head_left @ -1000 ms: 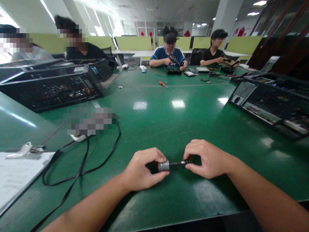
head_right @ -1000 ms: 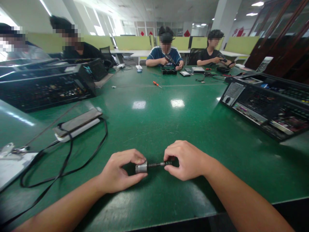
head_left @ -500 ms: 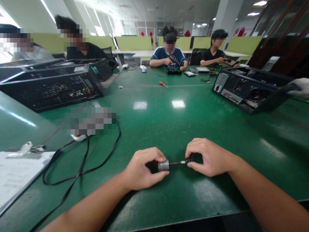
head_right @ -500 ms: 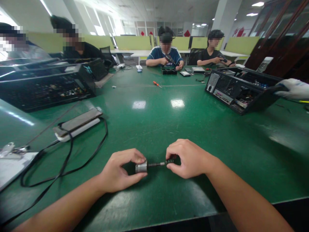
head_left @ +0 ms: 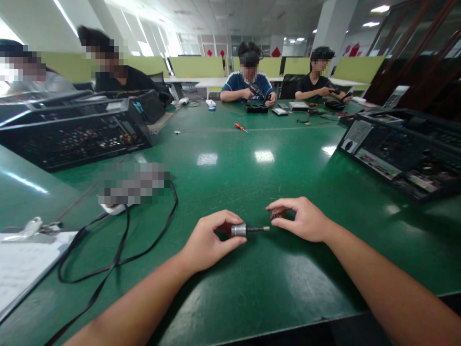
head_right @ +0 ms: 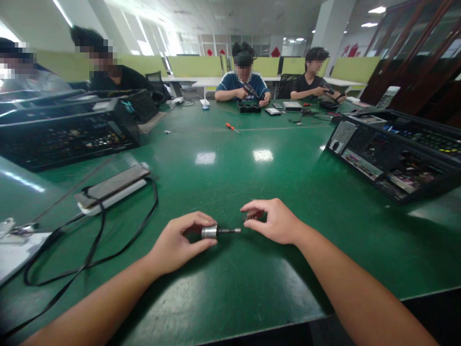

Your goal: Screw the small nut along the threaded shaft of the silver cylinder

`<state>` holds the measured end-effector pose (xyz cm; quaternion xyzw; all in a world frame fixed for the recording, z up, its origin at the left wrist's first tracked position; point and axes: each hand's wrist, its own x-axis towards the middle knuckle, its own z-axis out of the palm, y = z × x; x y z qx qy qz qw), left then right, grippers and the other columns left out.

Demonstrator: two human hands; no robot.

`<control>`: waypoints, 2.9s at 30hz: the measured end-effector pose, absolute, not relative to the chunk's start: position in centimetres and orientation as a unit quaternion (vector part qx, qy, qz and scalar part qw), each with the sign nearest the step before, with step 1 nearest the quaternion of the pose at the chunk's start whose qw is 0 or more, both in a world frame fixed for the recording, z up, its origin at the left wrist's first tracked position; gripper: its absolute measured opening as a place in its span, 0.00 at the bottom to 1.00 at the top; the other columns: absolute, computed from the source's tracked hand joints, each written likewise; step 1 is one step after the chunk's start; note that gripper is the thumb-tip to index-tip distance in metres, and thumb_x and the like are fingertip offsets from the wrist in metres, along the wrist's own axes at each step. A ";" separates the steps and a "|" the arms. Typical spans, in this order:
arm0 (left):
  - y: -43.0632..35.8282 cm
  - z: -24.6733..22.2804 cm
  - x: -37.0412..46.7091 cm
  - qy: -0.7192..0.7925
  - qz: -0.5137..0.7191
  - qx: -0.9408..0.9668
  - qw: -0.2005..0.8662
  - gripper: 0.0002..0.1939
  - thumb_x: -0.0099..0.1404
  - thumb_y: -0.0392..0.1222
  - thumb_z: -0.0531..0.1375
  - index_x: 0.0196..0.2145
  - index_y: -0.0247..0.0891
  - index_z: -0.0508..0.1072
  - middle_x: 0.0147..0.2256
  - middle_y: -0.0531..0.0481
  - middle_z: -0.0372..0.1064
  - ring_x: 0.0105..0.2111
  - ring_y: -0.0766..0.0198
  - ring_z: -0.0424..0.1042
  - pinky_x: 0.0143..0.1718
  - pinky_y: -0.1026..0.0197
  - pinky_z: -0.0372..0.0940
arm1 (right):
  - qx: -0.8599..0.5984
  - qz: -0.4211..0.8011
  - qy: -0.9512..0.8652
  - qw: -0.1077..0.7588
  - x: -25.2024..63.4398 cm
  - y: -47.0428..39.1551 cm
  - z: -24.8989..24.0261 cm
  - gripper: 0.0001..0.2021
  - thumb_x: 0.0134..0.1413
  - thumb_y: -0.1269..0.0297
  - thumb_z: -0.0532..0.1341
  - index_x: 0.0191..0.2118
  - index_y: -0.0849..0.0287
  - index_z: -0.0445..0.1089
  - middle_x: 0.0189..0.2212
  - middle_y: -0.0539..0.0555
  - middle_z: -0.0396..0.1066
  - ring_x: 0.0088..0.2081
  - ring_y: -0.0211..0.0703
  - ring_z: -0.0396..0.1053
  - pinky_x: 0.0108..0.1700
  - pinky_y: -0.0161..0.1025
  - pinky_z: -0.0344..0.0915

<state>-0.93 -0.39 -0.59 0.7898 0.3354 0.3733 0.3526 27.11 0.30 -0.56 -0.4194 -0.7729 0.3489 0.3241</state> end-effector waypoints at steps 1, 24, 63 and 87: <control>0.6 -0.8 -1.0 0.364 0.376 0.761 0.384 0.13 0.59 0.41 0.70 0.40 0.36 0.75 0.39 0.44 0.77 0.37 0.60 0.78 0.40 0.58 0.74 | -0.435 0.384 -0.726 0.370 27.0 1.2 -1.4 0.17 0.53 0.62 0.67 0.49 0.58 0.72 0.33 0.52 0.77 0.34 0.41 0.74 0.40 0.40 0.68; 22.2 -4.2 4.1 0.453 0.417 0.747 0.251 0.18 0.58 0.35 0.68 0.47 0.37 0.77 0.43 0.46 0.76 0.37 0.61 0.74 0.47 0.56 0.70 | -0.489 0.471 -0.435 0.592 24.4 20.3 -5.2 0.06 0.57 0.72 0.65 0.42 0.60 0.73 0.36 0.53 0.79 0.32 0.37 0.78 0.33 0.31 0.69; 20.0 -3.4 5.5 0.371 0.382 0.822 0.203 0.17 0.64 0.37 0.65 0.51 0.38 0.74 0.47 0.45 0.75 0.43 0.59 0.74 0.44 0.58 0.71 | -0.478 0.455 -0.513 0.549 24.3 18.5 -4.8 0.23 0.60 0.55 0.64 0.58 0.57 0.64 0.35 0.55 0.78 0.33 0.40 0.75 0.31 0.33 0.69; -2.8 -0.2 1.0 0.287 0.386 0.815 0.324 0.12 0.53 0.33 0.66 0.34 0.42 0.70 0.32 0.50 0.72 0.31 0.62 0.72 0.33 0.59 0.66 | -0.364 0.309 -0.781 0.403 25.2 -4.5 0.3 0.07 0.61 0.63 0.58 0.43 0.55 0.71 0.37 0.55 0.73 0.40 0.48 0.69 0.44 0.45 0.65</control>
